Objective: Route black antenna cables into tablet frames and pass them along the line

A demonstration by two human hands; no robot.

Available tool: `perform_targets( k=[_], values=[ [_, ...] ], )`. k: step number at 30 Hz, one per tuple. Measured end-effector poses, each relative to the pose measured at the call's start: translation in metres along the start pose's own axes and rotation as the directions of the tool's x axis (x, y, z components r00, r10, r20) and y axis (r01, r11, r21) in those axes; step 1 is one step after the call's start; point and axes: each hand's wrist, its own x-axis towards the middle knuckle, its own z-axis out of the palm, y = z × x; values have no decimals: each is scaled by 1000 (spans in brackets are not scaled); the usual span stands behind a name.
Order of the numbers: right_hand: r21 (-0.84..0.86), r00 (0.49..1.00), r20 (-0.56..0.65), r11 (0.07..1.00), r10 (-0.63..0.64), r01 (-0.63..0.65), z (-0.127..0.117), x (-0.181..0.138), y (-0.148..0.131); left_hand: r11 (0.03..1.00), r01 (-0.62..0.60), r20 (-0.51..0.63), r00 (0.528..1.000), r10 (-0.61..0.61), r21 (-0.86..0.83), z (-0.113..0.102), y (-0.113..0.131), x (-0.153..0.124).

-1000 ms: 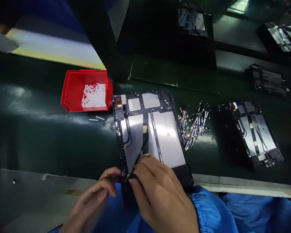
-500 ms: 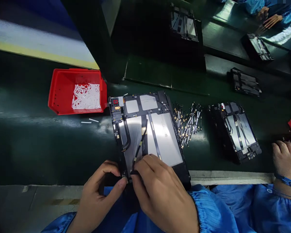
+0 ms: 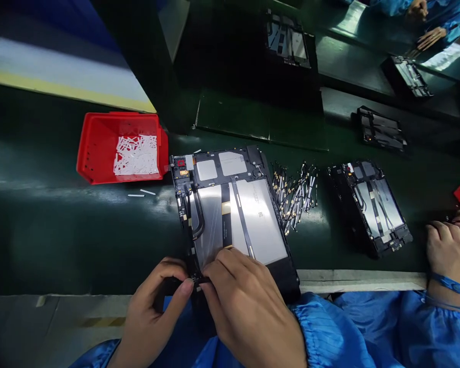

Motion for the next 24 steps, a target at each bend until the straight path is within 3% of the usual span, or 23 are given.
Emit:
perform_targets(
  k=[5,8,11,15,18,24],
  values=[
    [4,1000,-9,1000,9,-9,4,-1,-2,997,-32,5,999,32,76,0,2,1],
    [8,1000,-16,1000,8,-7,2,-1,0,968,-146,-5,989,151,204,-3,6,4],
    [35,998,58,999,-40,38,-8,0,3,944,-213,45,977,208,251,-8,9,10],
    [145,979,133,980,-157,137,-23,3,3,970,-159,117,983,139,186,-11,9,16],
    [183,968,156,969,-198,169,-19,3,-1,984,-103,98,991,90,145,-12,6,14],
    [-87,993,-88,993,-81,74,11,-4,-1,993,113,175,978,-116,26,-19,-4,-14]
  ],
)
